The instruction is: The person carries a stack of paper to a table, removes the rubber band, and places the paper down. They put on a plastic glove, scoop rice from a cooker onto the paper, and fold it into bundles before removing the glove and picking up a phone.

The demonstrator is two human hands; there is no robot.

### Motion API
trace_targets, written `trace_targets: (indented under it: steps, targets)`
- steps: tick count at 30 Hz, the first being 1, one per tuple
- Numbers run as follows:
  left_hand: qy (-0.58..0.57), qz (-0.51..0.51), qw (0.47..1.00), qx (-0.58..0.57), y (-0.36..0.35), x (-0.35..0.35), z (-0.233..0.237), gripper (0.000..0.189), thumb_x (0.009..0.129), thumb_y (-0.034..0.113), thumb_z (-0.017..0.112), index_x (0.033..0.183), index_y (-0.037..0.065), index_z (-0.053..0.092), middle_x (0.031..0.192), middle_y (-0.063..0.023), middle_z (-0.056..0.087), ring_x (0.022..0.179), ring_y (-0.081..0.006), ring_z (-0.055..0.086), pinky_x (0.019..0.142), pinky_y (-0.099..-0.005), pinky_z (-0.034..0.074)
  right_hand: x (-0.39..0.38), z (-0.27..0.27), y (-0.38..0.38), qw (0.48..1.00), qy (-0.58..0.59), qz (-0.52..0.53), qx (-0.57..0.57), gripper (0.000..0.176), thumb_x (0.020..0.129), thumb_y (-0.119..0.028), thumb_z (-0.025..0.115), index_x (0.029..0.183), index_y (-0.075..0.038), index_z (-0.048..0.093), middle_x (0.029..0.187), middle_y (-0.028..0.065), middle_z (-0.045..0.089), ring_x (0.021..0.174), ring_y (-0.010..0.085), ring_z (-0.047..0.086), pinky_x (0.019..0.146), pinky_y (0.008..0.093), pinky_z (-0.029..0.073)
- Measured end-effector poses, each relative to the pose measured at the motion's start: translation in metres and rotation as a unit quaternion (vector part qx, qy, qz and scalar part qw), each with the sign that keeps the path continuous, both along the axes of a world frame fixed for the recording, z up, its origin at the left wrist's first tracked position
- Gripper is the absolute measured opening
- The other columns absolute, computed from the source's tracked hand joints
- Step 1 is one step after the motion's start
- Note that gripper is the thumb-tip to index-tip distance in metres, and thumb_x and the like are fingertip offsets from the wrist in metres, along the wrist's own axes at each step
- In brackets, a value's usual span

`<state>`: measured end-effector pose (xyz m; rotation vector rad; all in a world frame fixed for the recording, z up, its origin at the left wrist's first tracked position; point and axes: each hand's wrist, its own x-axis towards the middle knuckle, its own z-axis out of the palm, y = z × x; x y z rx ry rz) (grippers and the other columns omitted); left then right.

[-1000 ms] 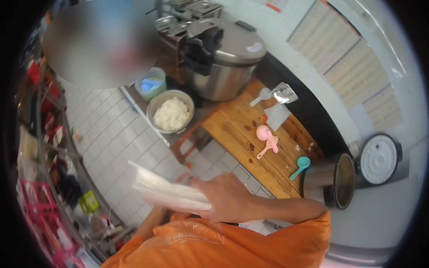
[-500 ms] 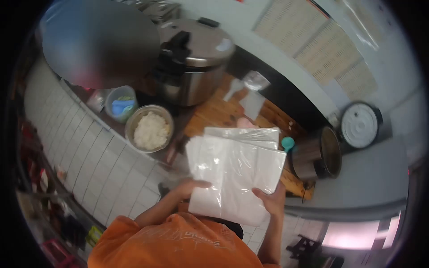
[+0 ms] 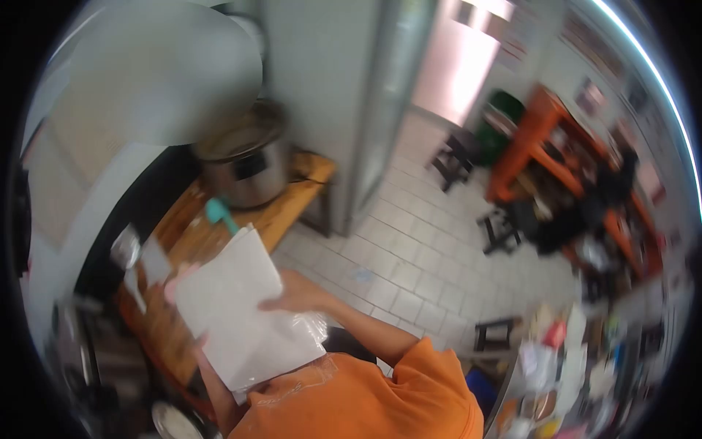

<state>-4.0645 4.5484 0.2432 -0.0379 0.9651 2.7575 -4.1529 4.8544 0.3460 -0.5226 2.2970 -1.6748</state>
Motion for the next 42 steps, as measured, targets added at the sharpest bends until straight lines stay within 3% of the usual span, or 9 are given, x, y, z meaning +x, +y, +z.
trace_targets:
  steps: [6,15,24,28,31,33,35,41,42]
  targets:
    - [0.005,-0.120,0.989,0.083,0.093,-0.108,-0.072,0.084,0.087,0.049,0.064,0.143,-0.006,0.036,0.137,-0.0221,0.052,0.120,-0.0368,0.056,0.101,-0.0471,0.047,0.009,0.008,0.109,0.970,-0.031,-0.227,-0.081,0.079,0.079,-0.019,0.077,0.145,-0.002,0.038,0.136,0.0202,0.054,0.128,0.0320,0.050,0.111,0.0404,0.034]
    - [0.021,-0.328,0.928,0.175,0.316,-0.255,-0.112,0.078,0.093,0.048,0.056,0.146,-0.005,0.032,0.141,-0.0233,0.048,0.125,-0.0357,0.052,0.105,-0.0474,0.044,-0.022,0.089,0.270,0.951,-0.053,-0.299,-0.055,0.067,0.092,-0.023,0.066,0.149,-0.005,0.034,0.139,0.0190,0.053,0.129,0.0298,0.050,0.109,0.0389,0.037]
    - [0.004,-0.392,0.899,0.195,0.552,-0.406,-0.106,0.071,0.093,0.041,0.058,0.142,-0.006,0.038,0.138,-0.0218,0.052,0.121,-0.0334,0.056,0.106,-0.0458,0.044,-0.118,0.076,0.493,0.862,-0.018,-0.499,-0.089,0.039,0.097,-0.023,0.063,0.128,0.000,0.056,0.113,0.0084,0.065,0.096,0.0156,0.063,0.086,0.0313,0.051]
    - [-0.011,-0.431,0.882,0.189,0.687,-0.477,-0.082,0.068,0.094,0.038,0.059,0.141,-0.007,0.040,0.136,-0.0211,0.054,0.120,-0.0324,0.057,0.106,-0.0450,0.044,-0.062,0.037,0.584,0.544,0.088,-0.750,-0.365,0.042,0.092,-0.010,0.065,0.130,0.004,0.052,0.115,0.0119,0.065,0.102,0.0222,0.064,0.092,0.0357,0.051]
    - [-0.057,-0.468,0.855,0.218,0.777,-0.525,-0.109,0.055,0.096,0.030,0.055,0.133,-0.010,0.048,0.130,-0.0219,0.059,0.117,-0.0312,0.060,0.106,-0.0433,0.044,0.013,-0.005,0.626,0.443,0.205,-0.777,-0.397,0.048,0.098,-0.015,0.055,0.139,0.005,0.041,0.130,0.0180,0.057,0.115,0.0306,0.060,0.100,0.0437,0.048]
    - [-0.136,-0.512,0.802,0.276,0.836,-0.567,-0.158,0.048,0.097,0.026,0.052,0.126,-0.013,0.053,0.123,-0.0224,0.063,0.111,-0.0316,0.062,0.104,-0.0423,0.045,0.062,-0.041,0.640,0.382,0.211,-0.818,-0.374,0.048,0.100,-0.017,0.054,0.140,0.005,0.039,0.133,0.0193,0.054,0.121,0.0324,0.055,0.104,0.0477,0.045]
    - [-0.045,-0.481,0.852,0.202,0.910,-0.580,-0.126,0.049,0.097,0.026,0.053,0.126,-0.013,0.053,0.122,-0.0222,0.064,0.109,-0.0315,0.063,0.103,-0.0411,0.046,0.083,-0.075,0.654,0.316,0.210,-0.865,-0.327,0.047,0.100,-0.020,0.054,0.139,0.005,0.043,0.133,0.0184,0.056,0.118,0.0308,0.057,0.103,0.0437,0.046]
    - [0.059,-0.402,0.914,-0.010,1.066,-0.655,-0.160,0.048,0.095,0.026,0.057,0.121,-0.014,0.056,0.118,-0.0220,0.065,0.106,-0.0307,0.064,0.099,-0.0388,0.047,0.117,-0.274,0.764,-0.038,0.011,-0.982,-0.183,0.042,0.089,-0.009,0.057,0.128,0.007,0.052,0.117,0.0197,0.062,0.097,0.0312,0.064,0.086,0.0417,0.054]
    - [-0.001,-0.451,0.885,0.113,1.073,-0.676,-0.190,0.046,0.093,0.024,0.058,0.116,-0.015,0.058,0.115,-0.0222,0.066,0.101,-0.0291,0.065,0.095,-0.0373,0.049,0.167,-0.313,0.748,-0.039,-0.012,-0.984,-0.175,0.042,0.089,-0.009,0.057,0.128,0.007,0.052,0.117,0.0197,0.062,0.097,0.0312,0.064,0.086,0.0417,0.054]
